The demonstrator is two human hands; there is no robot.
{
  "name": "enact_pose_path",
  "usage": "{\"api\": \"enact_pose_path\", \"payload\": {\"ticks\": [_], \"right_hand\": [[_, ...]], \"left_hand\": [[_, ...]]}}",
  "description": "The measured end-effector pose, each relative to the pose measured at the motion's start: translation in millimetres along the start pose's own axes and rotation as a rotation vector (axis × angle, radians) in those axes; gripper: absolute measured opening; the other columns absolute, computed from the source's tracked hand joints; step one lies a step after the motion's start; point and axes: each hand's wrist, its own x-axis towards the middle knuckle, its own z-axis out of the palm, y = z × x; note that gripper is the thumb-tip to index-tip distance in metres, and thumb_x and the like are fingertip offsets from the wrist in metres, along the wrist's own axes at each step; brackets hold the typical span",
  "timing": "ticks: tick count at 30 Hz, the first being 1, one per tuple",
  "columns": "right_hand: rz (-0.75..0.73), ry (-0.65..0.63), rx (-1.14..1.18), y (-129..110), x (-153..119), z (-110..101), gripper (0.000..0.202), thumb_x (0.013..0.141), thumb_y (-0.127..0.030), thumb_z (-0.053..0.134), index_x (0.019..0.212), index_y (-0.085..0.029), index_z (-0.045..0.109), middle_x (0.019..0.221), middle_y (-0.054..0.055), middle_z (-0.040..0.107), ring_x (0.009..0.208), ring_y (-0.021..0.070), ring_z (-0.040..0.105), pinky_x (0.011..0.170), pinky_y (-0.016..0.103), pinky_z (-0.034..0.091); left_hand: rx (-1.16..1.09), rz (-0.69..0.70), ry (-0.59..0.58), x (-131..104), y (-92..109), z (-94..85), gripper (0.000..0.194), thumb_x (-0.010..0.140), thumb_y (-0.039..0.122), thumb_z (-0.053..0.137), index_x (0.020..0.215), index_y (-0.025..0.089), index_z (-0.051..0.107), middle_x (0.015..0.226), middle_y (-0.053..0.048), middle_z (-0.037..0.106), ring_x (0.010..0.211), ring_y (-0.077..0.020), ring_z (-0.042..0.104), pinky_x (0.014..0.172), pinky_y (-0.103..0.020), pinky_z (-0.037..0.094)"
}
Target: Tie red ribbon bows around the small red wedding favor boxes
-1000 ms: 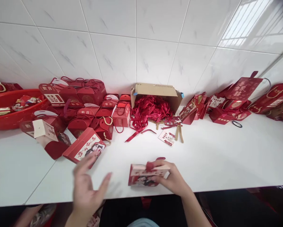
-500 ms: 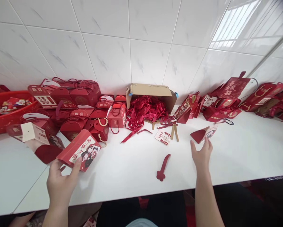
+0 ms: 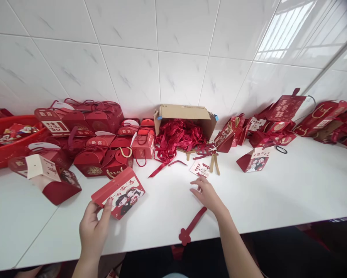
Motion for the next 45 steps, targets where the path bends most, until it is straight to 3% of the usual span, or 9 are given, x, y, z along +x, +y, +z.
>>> {"api": "enact_pose_path", "payload": {"ticks": [5,12,17,22,26,29,32,36,45], "right_hand": [[-0.116,-0.002,-0.088,-28,78,20,0.032,0.091,-0.011,0.047,0.119,-0.020,0.060,0.126,0.010,0.056,0.119,0.0223,0.051,0.100,0.039,0.042],[-0.110,-0.058,-0.166,-27,123,51,0.031,0.092,-0.032,0.057,0.118,-0.015,0.056,0.119,0.008,0.058,0.105,0.0219,0.059,0.089,0.044,0.050],[-0.102,-0.035,-0.070,-22,109,44,0.018,0.091,-0.028,0.058,0.103,-0.015,0.063,0.103,0.006,0.065,0.089,0.0163,0.063,0.081,0.036,0.053],[-0.146,0.083,0.110,-41,82,11,0.010,0.082,-0.015,0.059,0.089,-0.017,0.066,0.083,0.003,0.070,0.072,0.0133,0.064,0.070,0.026,0.053],[-0.191,0.207,0.213,-67,45,-27,0.016,0.084,-0.020,0.056,0.095,-0.018,0.067,0.088,0.005,0.069,0.077,0.0147,0.064,0.065,0.026,0.052],[-0.289,0.255,0.399,-86,13,-45,0.016,0.082,-0.018,0.059,0.094,-0.021,0.069,0.081,0.004,0.068,0.074,0.0152,0.062,0.061,0.027,0.051],[-0.358,0.249,0.510,-100,-11,-47,0.019,0.082,-0.015,0.059,0.097,-0.023,0.069,0.080,0.004,0.067,0.074,0.0155,0.061,0.059,0.027,0.051],[-0.396,0.184,0.520,-111,-29,-34,0.024,0.083,-0.014,0.059,0.105,-0.023,0.064,0.082,0.003,0.067,0.074,0.0148,0.062,0.061,0.027,0.050],[-0.382,0.105,0.614,-112,-37,-16,0.015,0.083,-0.014,0.059,0.095,-0.022,0.062,0.086,0.004,0.066,0.076,0.0152,0.061,0.064,0.027,0.049]], "left_hand": [[-0.117,-0.101,-0.117,-4,7,4.0,0.054,0.075,0.057,0.062,0.116,0.022,0.059,0.109,-0.006,0.066,0.103,-0.0264,0.060,0.094,-0.038,0.047],[-0.123,-0.137,-0.172,-15,14,8.4,0.052,0.075,0.058,0.061,0.109,0.019,0.059,0.104,-0.008,0.069,0.099,-0.0268,0.064,0.085,-0.035,0.051],[-0.133,-0.099,-0.272,-16,15,13.5,0.047,0.077,0.052,0.062,0.109,0.018,0.059,0.109,-0.009,0.068,0.105,-0.0274,0.062,0.088,-0.036,0.051],[-0.124,-0.016,-0.399,-14,24,39.9,0.042,0.082,0.048,0.058,0.111,0.019,0.057,0.113,-0.010,0.065,0.106,-0.0264,0.061,0.089,-0.037,0.051],[-0.061,0.264,-0.089,-17,50,53.2,0.054,0.077,0.035,0.067,0.126,0.021,0.047,0.128,-0.012,0.054,0.119,-0.0276,0.052,0.099,-0.042,0.044],[-0.064,0.556,0.081,-27,77,48.0,0.040,0.070,0.019,0.072,0.108,0.022,0.058,0.109,-0.008,0.060,0.107,-0.0265,0.057,0.097,-0.043,0.044],[-0.175,0.658,-0.209,-41,103,41.3,0.024,0.074,0.010,0.067,0.094,0.024,0.062,0.090,-0.003,0.064,0.090,-0.0219,0.062,0.082,-0.036,0.051],[-0.216,0.554,-0.524,-52,122,44.1,0.022,0.080,0.014,0.064,0.099,0.023,0.061,0.094,-0.005,0.067,0.091,-0.0200,0.063,0.076,-0.030,0.052],[-0.280,0.414,-0.558,-52,112,48.8,0.008,0.081,0.017,0.066,0.085,0.021,0.060,0.078,-0.001,0.066,0.077,-0.0153,0.064,0.071,-0.026,0.051]]}}
